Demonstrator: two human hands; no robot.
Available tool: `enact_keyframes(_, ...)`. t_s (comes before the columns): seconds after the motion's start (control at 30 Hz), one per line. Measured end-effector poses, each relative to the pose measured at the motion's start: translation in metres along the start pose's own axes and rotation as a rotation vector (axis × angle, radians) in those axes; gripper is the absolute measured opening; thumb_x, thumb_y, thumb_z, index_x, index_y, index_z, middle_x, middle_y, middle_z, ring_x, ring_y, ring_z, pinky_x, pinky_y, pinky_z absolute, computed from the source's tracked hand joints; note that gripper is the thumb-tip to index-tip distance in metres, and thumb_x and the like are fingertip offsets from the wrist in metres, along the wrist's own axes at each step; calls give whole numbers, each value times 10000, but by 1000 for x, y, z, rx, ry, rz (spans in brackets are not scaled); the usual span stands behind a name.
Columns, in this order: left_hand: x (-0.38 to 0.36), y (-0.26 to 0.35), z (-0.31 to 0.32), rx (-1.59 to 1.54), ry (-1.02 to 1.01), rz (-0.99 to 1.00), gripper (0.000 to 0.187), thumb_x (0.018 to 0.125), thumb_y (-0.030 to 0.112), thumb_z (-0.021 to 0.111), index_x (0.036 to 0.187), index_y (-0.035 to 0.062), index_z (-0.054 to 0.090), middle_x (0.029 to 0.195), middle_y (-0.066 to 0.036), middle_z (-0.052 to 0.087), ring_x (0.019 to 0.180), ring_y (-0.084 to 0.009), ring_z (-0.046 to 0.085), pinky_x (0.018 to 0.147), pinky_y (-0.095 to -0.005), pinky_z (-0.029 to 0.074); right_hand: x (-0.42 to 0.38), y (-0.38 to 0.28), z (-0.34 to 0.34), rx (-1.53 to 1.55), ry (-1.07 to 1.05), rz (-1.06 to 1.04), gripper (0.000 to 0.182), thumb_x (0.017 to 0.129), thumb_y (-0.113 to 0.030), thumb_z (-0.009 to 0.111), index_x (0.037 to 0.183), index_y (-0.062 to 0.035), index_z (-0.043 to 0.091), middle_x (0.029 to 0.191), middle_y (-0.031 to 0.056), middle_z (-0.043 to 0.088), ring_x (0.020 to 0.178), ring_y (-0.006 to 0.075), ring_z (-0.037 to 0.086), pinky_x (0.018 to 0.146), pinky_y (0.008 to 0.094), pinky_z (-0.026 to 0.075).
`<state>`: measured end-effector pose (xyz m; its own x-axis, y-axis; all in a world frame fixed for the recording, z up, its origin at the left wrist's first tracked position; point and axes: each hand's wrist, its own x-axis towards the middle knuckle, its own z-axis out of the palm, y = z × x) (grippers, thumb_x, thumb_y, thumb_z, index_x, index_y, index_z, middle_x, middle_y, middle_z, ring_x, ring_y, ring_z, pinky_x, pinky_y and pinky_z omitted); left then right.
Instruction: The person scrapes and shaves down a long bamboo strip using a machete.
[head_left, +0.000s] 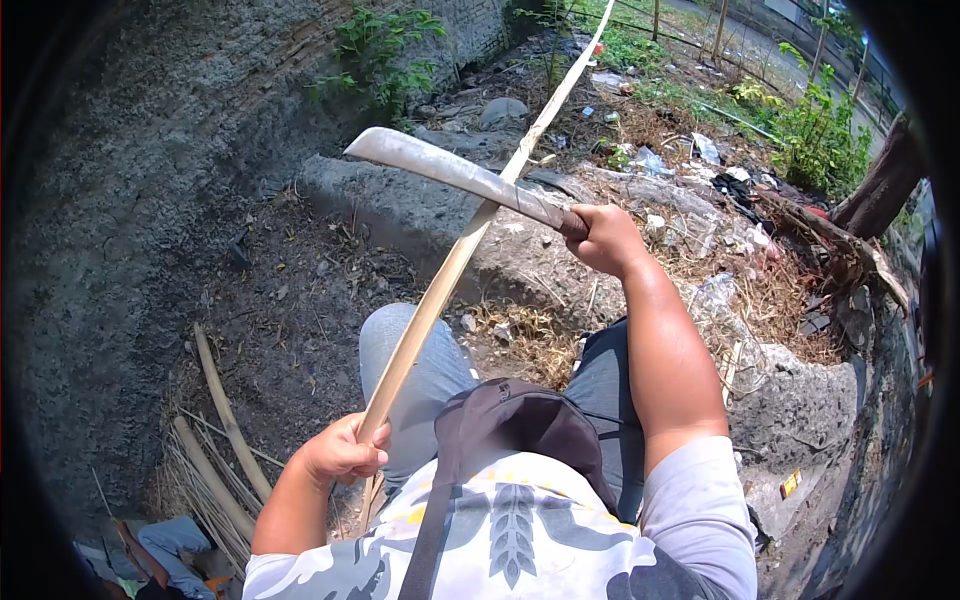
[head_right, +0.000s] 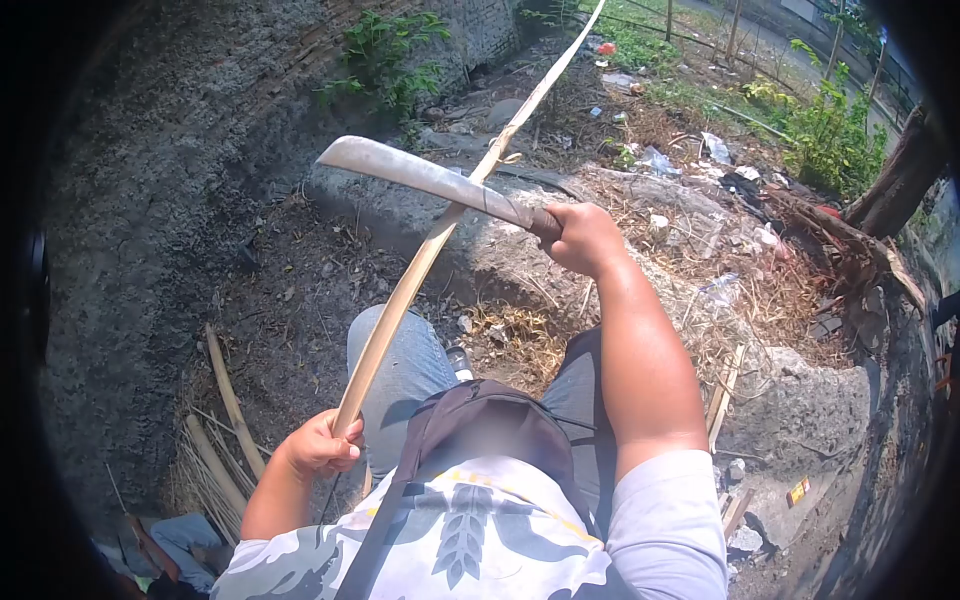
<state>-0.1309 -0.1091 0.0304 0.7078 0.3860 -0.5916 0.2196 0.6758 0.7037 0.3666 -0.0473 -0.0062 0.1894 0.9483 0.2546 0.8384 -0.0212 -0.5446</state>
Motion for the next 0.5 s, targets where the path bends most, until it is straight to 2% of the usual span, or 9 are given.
enact_keyframes(0.03, -10, 0, 3, 24, 34, -14, 292, 884, -43, 723, 955, 135, 502, 742, 56, 466, 519, -48, 372, 463, -261, 284, 1, 8, -6, 128, 0, 176, 248, 775, -192, 758, 1004, -96, 753, 930, 180, 764, 899, 381, 726, 825, 459, 561)
enact_keyframes(0.07, -16, 0, 4, 46, 72, -30, 293, 878, -44, 726, 950, 132, 503, 733, 52, 469, 513, -48, 371, 461, -266, 282, 7, 32, 4, 223, -49, 253, 275, 783, -219, 757, 1031, -99, 758, 919, 180, 760, 887, 365, 729, 821, 454, 554)
enact_keyframes(0.23, -11, -13, -8, 92, 121, -35, 303, 858, -51, 737, 934, 137, 512, 697, 58, 462, 504, -68, 374, 464, -283, 282, 0, 1, -3, 95, -78, 275, 293, 779, -244, 754, 1031, -95, 753, 931, 181, 760, 898, 366, 731, 828, 461, 551)
enact_keyframes(0.27, -8, -11, -7, 80, 118, -30, 304, 857, -50, 739, 933, 137, 512, 697, 58, 463, 505, -67, 373, 465, -281, 279, -5, -3, 2, 136, -40, 219, 278, 774, -238, 751, 1012, -94, 747, 937, 184, 759, 917, 382, 730, 840, 468, 557)
enact_keyframes(0.33, -5, -14, -3, 46, 119, -25, 305, 857, -48, 741, 932, 138, 512, 698, 57, 465, 507, -65, 371, 467, -278, 274, -8, -2, 12, 110, -62, 55, 281, 795, -237, 784, 1034, -92, 756, 858, 171, 739, 797, 317, 723, 740, 421, 547)
enact_keyframes(0.4, 2, -12, -5, 31, 83, 0, 305, 859, -47, 743, 932, 139, 512, 713, 56, 471, 514, -62, 374, 470, -270, 275, -11, -12, 18, -22, -52, -103, 208, 782, -239, 786, 931, -112, 715, 838, 142, 736, 825, 380, 718, 711, 479, 554)
enact_keyframes(0.47, 5, -11, -9, 30, 78, 14, 305, 861, -49, 741, 933, 140, 512, 722, 55, 475, 518, -61, 374, 471, -266, 276, -17, -34, 14, -121, -32, -246, 183, 723, -231, 780, 836, -131, 677, 814, 107, 731, 833, 351, 727, 800, 479, 556)
enact_keyframes(0.5, 6, -11, -10, 13, 61, 26, 306, 862, -50, 739, 933, 140, 510, 731, 52, 480, 520, -61, 367, 470, -267, 274, -18, -43, 13, -143, -1, -343, 188, 718, -237, 787, 821, -135, 667, 793, 95, 723, 812, 340, 723, 802, 465, 551)
